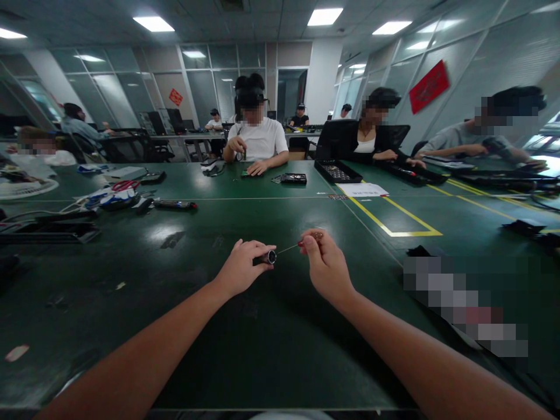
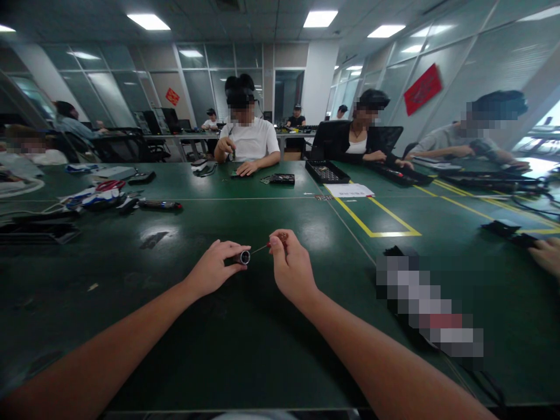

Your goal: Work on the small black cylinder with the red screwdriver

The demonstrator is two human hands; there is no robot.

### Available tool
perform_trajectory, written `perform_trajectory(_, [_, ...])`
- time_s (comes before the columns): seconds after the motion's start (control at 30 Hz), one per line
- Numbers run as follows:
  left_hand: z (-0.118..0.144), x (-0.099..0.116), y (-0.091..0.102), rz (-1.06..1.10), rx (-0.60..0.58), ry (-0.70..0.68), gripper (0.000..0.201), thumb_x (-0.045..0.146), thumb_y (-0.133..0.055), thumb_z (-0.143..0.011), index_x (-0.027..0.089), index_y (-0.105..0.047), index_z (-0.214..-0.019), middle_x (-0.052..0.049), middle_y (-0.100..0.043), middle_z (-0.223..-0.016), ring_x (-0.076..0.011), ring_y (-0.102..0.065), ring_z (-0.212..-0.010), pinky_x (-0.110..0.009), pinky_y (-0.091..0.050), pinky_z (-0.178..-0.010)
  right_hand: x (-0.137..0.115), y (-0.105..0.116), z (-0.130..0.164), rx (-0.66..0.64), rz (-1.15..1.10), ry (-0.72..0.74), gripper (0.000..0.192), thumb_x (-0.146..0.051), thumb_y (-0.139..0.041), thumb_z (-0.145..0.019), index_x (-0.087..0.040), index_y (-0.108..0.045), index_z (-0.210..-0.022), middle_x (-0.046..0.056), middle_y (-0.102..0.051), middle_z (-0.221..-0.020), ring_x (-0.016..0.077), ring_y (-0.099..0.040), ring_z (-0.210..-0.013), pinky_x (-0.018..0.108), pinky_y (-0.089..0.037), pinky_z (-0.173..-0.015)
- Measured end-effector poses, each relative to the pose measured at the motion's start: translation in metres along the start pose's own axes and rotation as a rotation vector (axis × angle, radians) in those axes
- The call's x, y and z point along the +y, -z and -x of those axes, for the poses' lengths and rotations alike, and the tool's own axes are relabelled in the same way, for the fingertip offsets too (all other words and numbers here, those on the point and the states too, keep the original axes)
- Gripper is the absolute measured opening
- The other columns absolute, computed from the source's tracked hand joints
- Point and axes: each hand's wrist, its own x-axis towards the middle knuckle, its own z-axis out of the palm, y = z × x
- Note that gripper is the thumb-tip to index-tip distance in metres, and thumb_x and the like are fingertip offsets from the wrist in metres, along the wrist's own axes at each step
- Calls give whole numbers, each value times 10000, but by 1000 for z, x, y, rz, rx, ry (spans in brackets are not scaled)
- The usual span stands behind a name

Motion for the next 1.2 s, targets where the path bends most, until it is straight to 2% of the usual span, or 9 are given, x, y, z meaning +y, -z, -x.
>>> perform_trajectory(0.23, [-1,2,1,27,3,21,399,270,-693,-891,299,-652,-1286,-42,-670,-1206,-259,-584,-1170,-635,-186,-1186,0,0,1,18,5,-19,237,-423,-437,-1018,-242,-591,-1013,29,-679,-822,200,-657,-758,335,-479,-701])
perform_trajectory(0.43, [0,3,2,114,82,16,364,240,-714,-864,240,-667,-1225,-55,-673,-1186,-228,-627,-1065,-406,-505,-970,-1,4,-2,39,2,-11,234,-424,-452,-1012,-242,-599,-1025,34,-687,-842,204,-657,-763,346,-485,-715])
perform_trajectory(0.57, [0,2,8,107,141,19,357,238,-698,-871,216,-647,-1224,-60,-673,-1194,-229,-634,-1071,-394,-510,-978,-1,7,-3,61,-28,-15,257,-450,-460,-1007,-242,-607,-1044,38,-690,-864,207,-662,-777,350,-493,-715])
perform_trajectory(0.73, [1,2,18,124,145,69,418,267,-551,-952,214,-537,-1366,-77,-629,-1314,-239,-593,-1192,-424,-453,-1066,-2,8,-3,50,-46,-14,255,-447,-456,-1009,-249,-614,-1039,36,-686,-847,209,-656,-774,349,-489,-717])
perform_trajectory(0.8, [2,3,19,145,123,97,399,261,-494,-965,219,-523,-1361,-77,-634,-1287,-233,-604,-1163,-410,-477,-1019,-3,8,-4,40,-49,-18,248,-439,-455,-1010,-248,-611,-1038,34,-683,-844,206,-654,-773,348,-487,-720])
perform_trajectory(0.87, [3,5,19,118,80,111,365,305,-539,-944,220,-556,-1298,-72,-666,-1193,-234,-637,-1064,-387,-510,-925,-4,8,-4,36,-46,-20,240,-429,-456,-1011,-245,-607,-1036,29,-678,-833,201,-652,-766,345,-485,-719])
perform_trajectory(0.97, [2,8,15,-2,-70,70,307,407,-630,-897,245,-646,-1158,-48,-705,-1073,-241,-664,-949,-368,-514,-816,-4,8,-4,30,-58,-20,236,-425,-456,-1012,-243,-604,-1036,25,-672,-827,199,-651,-766,343,-486,-718])
perform_trajectory(1.07, [0,10,7,-116,-223,33,346,421,-640,-891,275,-667,-1203,-53,-719,-1141,-273,-673,-1012,-381,-509,-825,-2,8,-4,17,-58,-23,243,-428,-451,-1015,-243,-606,-1048,24,-668,-826,199,-649,-773,345,-489,-725])
perform_trajectory(1.2, [-3,13,1,-197,-284,93,438,459,-654,-877,251,-658,-1263,-94,-708,-1205,-316,-667,-1063,-404,-509,-841,0,6,-2,7,-71,-24,254,-443,-456,-1015,-246,-612,-1053,26,-671,-837,201,-652,-783,348,-492,-730])
